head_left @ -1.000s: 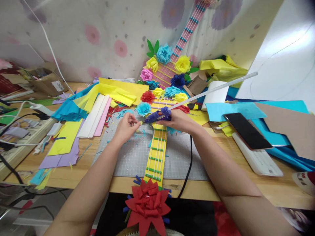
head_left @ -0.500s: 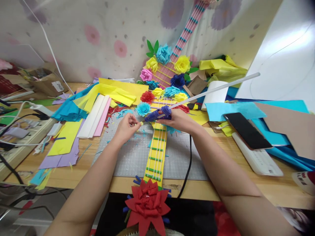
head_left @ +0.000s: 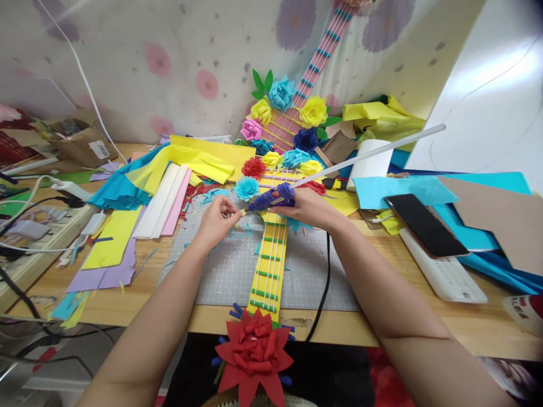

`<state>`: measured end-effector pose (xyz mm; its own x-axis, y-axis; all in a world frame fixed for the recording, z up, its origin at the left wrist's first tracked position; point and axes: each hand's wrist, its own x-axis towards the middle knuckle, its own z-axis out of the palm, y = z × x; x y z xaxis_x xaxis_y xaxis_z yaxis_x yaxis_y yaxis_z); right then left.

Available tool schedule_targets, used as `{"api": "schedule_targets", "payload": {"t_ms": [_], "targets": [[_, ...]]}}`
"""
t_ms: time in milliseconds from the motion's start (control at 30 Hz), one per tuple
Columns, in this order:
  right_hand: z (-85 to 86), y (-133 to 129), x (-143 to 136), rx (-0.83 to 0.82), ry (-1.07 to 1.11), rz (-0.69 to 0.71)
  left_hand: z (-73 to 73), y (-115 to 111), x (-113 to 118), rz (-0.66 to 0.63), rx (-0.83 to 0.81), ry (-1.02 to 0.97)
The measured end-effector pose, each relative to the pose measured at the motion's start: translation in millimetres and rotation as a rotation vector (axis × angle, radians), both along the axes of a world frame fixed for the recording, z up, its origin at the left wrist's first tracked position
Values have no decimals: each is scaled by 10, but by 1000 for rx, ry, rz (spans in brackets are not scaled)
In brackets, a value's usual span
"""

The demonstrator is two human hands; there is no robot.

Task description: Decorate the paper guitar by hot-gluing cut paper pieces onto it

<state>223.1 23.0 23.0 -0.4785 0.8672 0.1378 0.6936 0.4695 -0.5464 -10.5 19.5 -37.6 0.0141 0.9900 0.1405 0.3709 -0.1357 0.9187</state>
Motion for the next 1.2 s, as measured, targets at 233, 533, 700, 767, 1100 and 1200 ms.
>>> {"api": "schedule_targets", "payload": {"t_ms": [233,533,700,767,1100,1200], "targets": [[4,-3,6,-10,6,22,-31,27,-21,4,-12,-46],[44,-19,29,-4,17,7,-33,34,-17,-2,-40,-109],[72,-53,171,-9,234,-121,-34,46,-1,16,-74,-197],[18,-80,269,-51,363,-236,-34,46,9,30,-82,-218],[-517,-232,515,-141,990,-388,-173,102,33,50,-19,-197],[-567,-221,469,-162,1040,-354,-171,73,52,57,12,-135]]}}
